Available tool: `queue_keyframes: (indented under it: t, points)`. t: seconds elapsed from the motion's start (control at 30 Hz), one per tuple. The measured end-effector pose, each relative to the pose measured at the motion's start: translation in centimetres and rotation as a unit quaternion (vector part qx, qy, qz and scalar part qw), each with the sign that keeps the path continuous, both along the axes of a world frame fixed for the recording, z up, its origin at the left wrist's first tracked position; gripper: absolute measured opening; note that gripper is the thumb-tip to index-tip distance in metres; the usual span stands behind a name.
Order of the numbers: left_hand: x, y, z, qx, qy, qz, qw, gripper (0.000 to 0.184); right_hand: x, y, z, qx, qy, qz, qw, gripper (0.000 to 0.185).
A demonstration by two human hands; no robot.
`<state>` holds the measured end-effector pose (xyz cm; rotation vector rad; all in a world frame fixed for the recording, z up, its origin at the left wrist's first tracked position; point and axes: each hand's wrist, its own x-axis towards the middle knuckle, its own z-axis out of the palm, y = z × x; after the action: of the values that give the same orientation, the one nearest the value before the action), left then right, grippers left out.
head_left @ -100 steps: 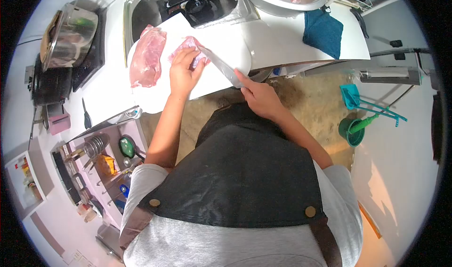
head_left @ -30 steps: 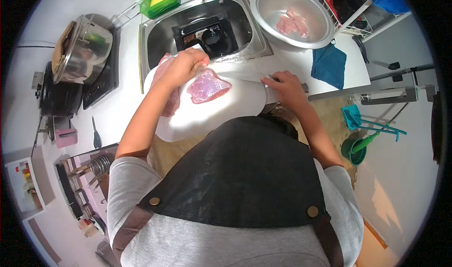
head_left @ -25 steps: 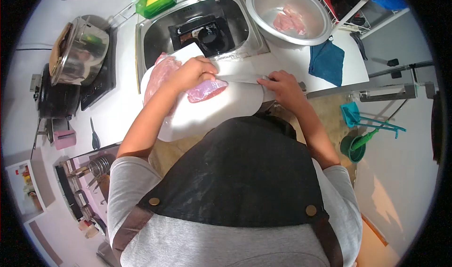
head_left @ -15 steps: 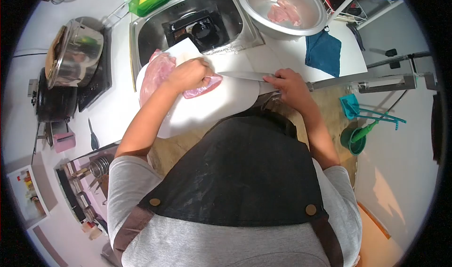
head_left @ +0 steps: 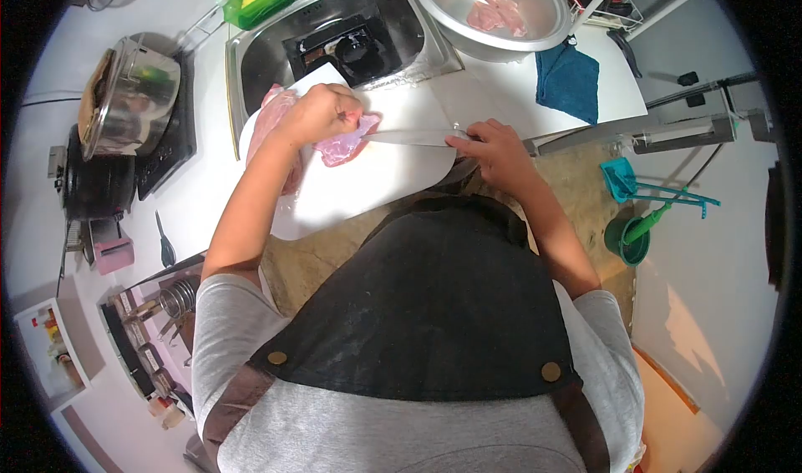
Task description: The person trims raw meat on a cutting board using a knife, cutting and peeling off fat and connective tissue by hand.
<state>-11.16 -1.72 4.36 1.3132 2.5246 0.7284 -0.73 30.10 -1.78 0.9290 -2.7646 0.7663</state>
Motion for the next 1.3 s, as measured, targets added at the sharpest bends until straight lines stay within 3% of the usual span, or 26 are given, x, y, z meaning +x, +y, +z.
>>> queue_keyframes:
  t: [0.1, 0.37, 0.57, 0.7, 0.83, 0.87, 0.97, 1.1, 1.3]
  points:
    - [0.0, 0.0, -0.4, 0.001, -0.042, 0.027, 0.999, 0.010, 0.3, -0.3, 0.3, 0.014, 0.002, -0.012, 1.000, 0.047]
    - [-0.5, 1.6, -0.4, -0.078, -0.012, -0.041, 0.996, 0.012, -2.8, -4.4, -1.5, 0.009, 0.071, 0.031, 0.997, 0.048]
    - [0.1, 1.6, -0.6, -0.010, 0.051, -0.063, 0.997, 0.007, -3.8, -5.3, -1.6, 0.018, 0.089, 0.059, 0.994, 0.049]
    - [0.3, 1.7, -0.6, -0.027, 0.047, -0.062, 0.997, 0.007, -4.9, -5.8, -1.5, 0.043, 0.123, 0.093, 0.987, 0.048]
    - [0.4, 0.8, -0.6, -0.015, 0.054, -0.041, 0.998, 0.007, -5.6, -4.3, -2.2, 0.002, 0.166, 0.065, 0.984, 0.043]
    - [0.4, 1.0, -0.2, -0.058, 0.052, -0.051, 0.996, 0.011, -5.6, -4.3, -2.0, -0.021, 0.177, 0.067, 0.982, 0.042]
    - [0.8, 1.4, 0.4, -0.090, 0.064, -0.050, 0.993, 0.016, -6.0, -7.1, -1.7, -0.023, 0.146, 0.123, 0.981, 0.041]
    - [1.1, 0.1, 0.2, -0.020, 0.058, -0.016, 0.998, 0.009, -5.7, -5.3, -2.1, -0.026, 0.166, 0.054, 0.984, 0.039]
    - [1.6, 1.4, 0.3, -0.068, 0.073, -0.021, 0.995, 0.014, -5.5, -8.2, -1.3, -0.013, 0.137, 0.098, 0.986, 0.038]
